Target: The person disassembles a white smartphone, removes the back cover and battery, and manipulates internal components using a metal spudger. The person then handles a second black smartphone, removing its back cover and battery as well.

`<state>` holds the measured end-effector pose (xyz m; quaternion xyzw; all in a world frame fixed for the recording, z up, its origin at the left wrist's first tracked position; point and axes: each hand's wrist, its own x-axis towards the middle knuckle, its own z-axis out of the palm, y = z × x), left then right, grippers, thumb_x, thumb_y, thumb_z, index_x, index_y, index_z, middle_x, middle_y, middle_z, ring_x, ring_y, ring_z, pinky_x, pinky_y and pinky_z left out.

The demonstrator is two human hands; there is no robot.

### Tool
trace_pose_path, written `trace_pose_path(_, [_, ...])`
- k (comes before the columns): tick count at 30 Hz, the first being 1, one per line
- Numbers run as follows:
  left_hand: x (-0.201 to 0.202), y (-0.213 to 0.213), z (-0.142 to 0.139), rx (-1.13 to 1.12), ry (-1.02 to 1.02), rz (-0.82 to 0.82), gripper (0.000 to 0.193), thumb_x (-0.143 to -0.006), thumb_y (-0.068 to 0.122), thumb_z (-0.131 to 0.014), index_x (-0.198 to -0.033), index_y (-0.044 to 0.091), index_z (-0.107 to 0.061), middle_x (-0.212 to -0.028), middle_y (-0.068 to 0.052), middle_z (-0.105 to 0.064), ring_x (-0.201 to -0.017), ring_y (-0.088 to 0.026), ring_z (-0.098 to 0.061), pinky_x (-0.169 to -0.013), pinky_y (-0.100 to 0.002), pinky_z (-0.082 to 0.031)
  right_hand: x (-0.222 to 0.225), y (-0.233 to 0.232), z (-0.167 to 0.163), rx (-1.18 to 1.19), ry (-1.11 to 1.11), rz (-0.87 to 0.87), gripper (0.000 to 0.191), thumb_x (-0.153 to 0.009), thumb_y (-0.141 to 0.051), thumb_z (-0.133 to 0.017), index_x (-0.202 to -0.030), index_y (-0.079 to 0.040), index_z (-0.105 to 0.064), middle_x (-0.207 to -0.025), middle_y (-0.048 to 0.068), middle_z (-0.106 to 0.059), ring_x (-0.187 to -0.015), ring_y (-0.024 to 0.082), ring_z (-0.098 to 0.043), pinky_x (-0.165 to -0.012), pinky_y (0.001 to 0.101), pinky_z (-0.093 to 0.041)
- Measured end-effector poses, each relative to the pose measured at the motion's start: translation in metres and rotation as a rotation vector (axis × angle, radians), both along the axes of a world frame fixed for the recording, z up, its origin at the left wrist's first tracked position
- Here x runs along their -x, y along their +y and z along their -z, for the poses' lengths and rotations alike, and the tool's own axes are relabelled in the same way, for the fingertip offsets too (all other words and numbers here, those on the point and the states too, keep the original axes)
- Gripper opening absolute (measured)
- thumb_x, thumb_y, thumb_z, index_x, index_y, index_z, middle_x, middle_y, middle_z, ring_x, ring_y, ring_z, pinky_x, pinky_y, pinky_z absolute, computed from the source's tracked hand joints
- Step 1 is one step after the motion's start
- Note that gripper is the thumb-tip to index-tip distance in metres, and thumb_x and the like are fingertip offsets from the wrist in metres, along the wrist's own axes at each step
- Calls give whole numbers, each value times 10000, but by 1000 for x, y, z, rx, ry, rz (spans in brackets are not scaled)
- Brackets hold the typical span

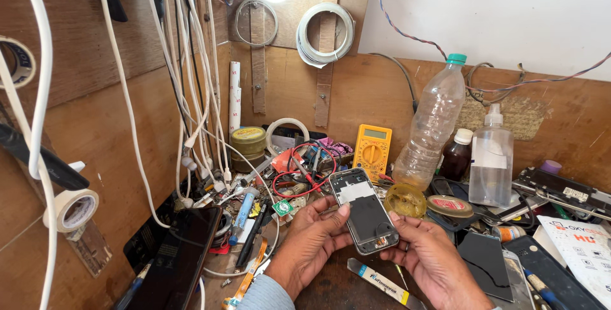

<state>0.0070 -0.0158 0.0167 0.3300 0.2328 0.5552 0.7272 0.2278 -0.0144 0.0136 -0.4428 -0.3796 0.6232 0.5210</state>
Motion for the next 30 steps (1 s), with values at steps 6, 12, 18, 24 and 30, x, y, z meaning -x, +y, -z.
trace_pose_path(6, [-1, 3, 2, 34, 73, -151, 415, -880, 85, -722, -1259, -8, -578, -1055, -145, -760, -908, -212, -760, -784, -381, -662, 19, -14, -16, -125, -202, 124, 490, -975, -403, -620, -1074, 65, -726, -887, 121, -683, -730, 176, -621, -655, 351, -571])
trace_pose_path(12, [-5, 1, 2, -8, 161, -246, 462, -836, 79, -773, -1255, -39, -615, -969, -118, -791, -798, -151, -753, -658, -313, -653, 44, -30, -20, -454, -920, 250, 667, -724, -498, -863, -1147, -13, -687, -955, 81, -708, -827, 173, -672, -671, 338, -566])
trace_pose_path(18, [-9, 0, 2, -21, 145, -270, 475, -818, 42, -785, -1240, -52, -587, -924, -155, -783, -715, -151, -741, -577, -258, -611, 49, -32, -20, -500, -1035, 290, 933, -523, -540, -982, -1189, 9, -627, -1017, 130, -647, -885, 200, -668, -742, 346, -571])
trace_pose_path(24, [-12, -2, 2, -49, 184, -279, 490, -802, 27, -789, -1234, -50, -571, -906, -145, -782, -709, -154, -742, -579, -265, -614, 46, -34, -22, -362, -1147, 288, 962, -509, -568, -988, -1205, -12, -623, -1000, 118, -651, -897, 206, -658, -764, 367, -569])
trace_pose_path(30, [-13, -2, 4, -46, 239, -289, 507, -791, 36, -805, -1239, -28, -579, -891, -110, -774, -723, -138, -728, -596, -251, -606, 43, -27, -17, -287, -1009, 269, 886, -516, -496, -998, -1134, 38, -652, -935, 113, -721, -801, 181, -679, -730, 327, -585])
